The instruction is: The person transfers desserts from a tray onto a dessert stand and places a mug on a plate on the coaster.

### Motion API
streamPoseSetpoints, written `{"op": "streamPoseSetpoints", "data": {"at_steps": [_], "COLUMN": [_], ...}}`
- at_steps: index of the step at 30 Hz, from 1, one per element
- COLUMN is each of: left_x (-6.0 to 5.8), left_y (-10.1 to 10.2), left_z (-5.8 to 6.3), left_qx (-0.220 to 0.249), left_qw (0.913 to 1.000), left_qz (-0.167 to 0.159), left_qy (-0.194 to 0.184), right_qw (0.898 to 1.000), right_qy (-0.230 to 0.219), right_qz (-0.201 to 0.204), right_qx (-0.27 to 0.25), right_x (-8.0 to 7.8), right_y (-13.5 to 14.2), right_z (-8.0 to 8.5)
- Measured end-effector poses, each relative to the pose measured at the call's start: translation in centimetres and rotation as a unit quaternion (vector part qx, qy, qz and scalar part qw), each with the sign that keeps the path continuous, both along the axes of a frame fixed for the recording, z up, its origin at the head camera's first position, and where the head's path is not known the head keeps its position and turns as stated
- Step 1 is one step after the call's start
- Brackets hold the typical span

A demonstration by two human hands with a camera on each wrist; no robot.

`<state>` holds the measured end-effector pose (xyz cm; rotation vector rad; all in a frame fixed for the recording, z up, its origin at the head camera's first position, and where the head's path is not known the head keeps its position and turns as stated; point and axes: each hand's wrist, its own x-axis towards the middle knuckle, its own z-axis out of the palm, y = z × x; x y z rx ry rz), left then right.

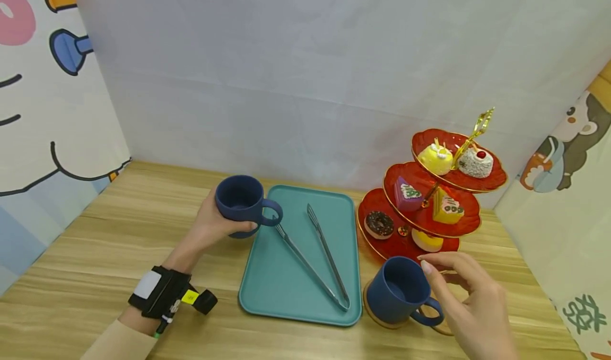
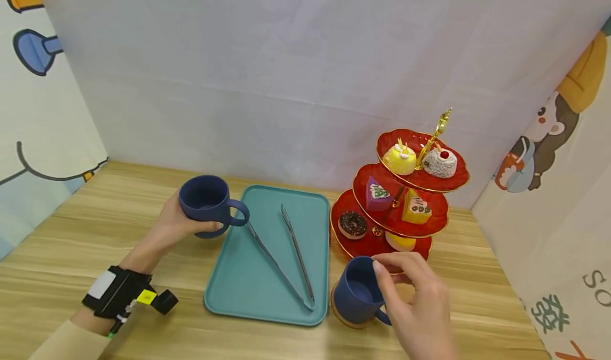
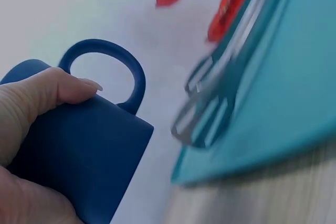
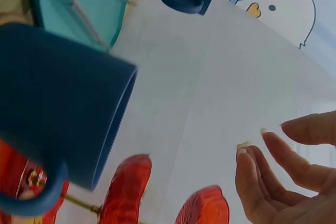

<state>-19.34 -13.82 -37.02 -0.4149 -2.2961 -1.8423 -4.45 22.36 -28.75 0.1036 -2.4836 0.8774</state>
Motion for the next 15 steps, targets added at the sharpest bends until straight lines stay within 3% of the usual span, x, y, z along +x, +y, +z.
{"op": "streamPoseSetpoints", "data": {"at_steps": [7,15], "left_x": [3.1,6.3], "left_y": [1.8,3.7], "left_z": [1.8,2.4], "left_qx": [0.013,0.022], "left_qw": [0.9996,0.9985], "left_qz": [-0.023,-0.049], "left_qy": [-0.013,-0.013], "right_qw": [0.994,0.974], "right_qy": [0.014,-0.046], "right_qz": [0.096,0.194], "right_qx": [-0.051,-0.111], "right_x": [-0.6,-2.1], "right_y": [-2.5,-4.9], "right_z": [0.0,-1.6]}}
